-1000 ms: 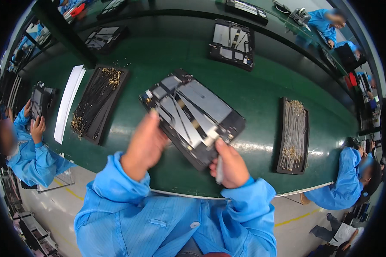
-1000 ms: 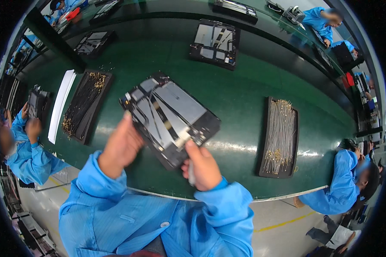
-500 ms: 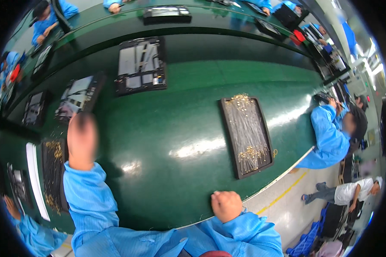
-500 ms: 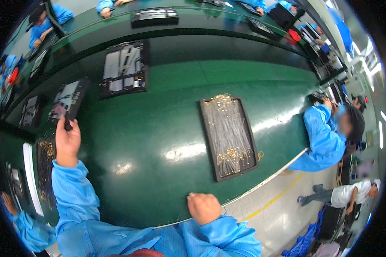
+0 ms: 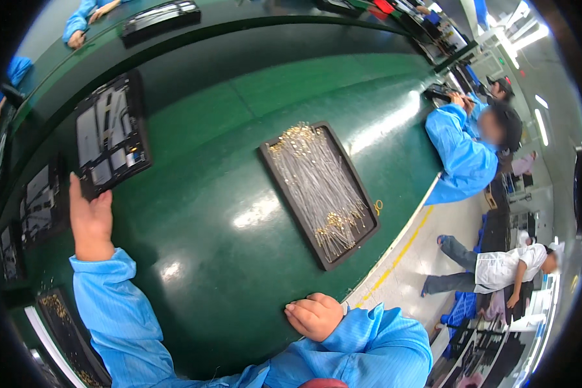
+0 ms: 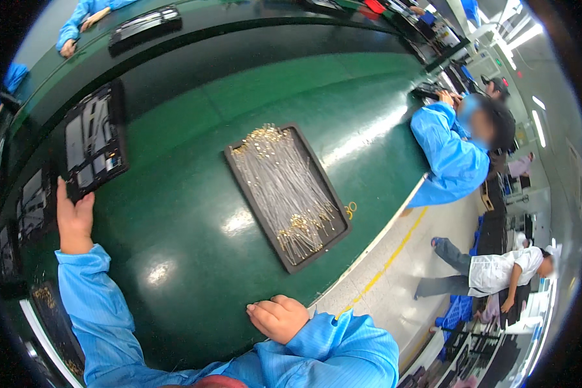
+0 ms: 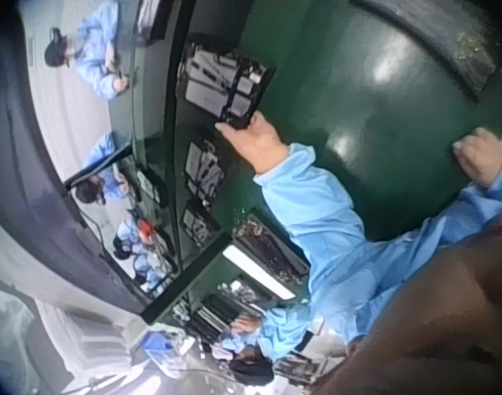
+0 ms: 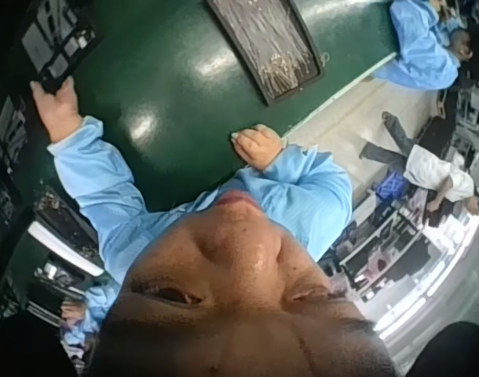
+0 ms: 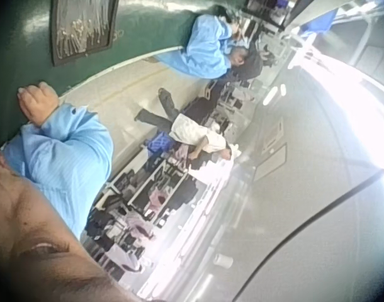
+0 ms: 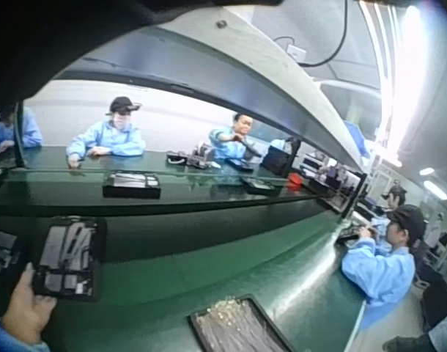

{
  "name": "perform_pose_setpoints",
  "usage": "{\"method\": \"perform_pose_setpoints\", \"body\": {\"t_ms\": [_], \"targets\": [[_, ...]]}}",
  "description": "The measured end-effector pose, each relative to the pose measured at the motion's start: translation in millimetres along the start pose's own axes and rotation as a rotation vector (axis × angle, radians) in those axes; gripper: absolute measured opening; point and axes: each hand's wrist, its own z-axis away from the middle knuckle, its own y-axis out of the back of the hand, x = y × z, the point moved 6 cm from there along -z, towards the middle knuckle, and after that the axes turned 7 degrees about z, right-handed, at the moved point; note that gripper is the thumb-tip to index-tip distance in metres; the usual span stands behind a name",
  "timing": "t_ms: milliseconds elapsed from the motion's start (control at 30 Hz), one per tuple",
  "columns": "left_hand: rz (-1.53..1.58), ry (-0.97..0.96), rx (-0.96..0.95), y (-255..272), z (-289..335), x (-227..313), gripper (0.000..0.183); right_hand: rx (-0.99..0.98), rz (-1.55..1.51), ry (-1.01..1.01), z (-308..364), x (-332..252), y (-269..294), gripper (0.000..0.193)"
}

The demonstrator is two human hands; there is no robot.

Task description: Assembling and applying adhesive components to tablet internals on an assembly line.

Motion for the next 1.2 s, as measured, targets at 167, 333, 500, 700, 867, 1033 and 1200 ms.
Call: {"method": "perform_pose_setpoints", "body": {"t_ms": [167,333,500,700,867,1033,1200], "targets": [[-0.271,-0.122,0.156,21,-19,-7,0.046,-0.033,-0.064,0.024,3,0,-2,0.026],[0.9,0.412,0.352,-11,1,-6,0.019,-0.024,-0.051,0.013,7,1,-1,0.026],[0.82,0.211,-0.062,36,49,43,0.026,0.029,-0.058,0.007,11,-1,1,0.025],[0.471,0.375,-0.073,67,151,21,0.034,0.089,0.0,-0.022,11,0,5,0.019],[-0.604,0.029,0.143,102,165,36,0.042,0.128,0.046,-0.079,13,3,6,0.02],[-1.13,0.006,0.418,222,180,22,0.043,0.198,0.05,-0.081,16,1,7,0.016],[-0.923,0.11,0.42,287,190,-30,0.04,0.216,0.055,-0.115,22,1,9,0.015]]}}
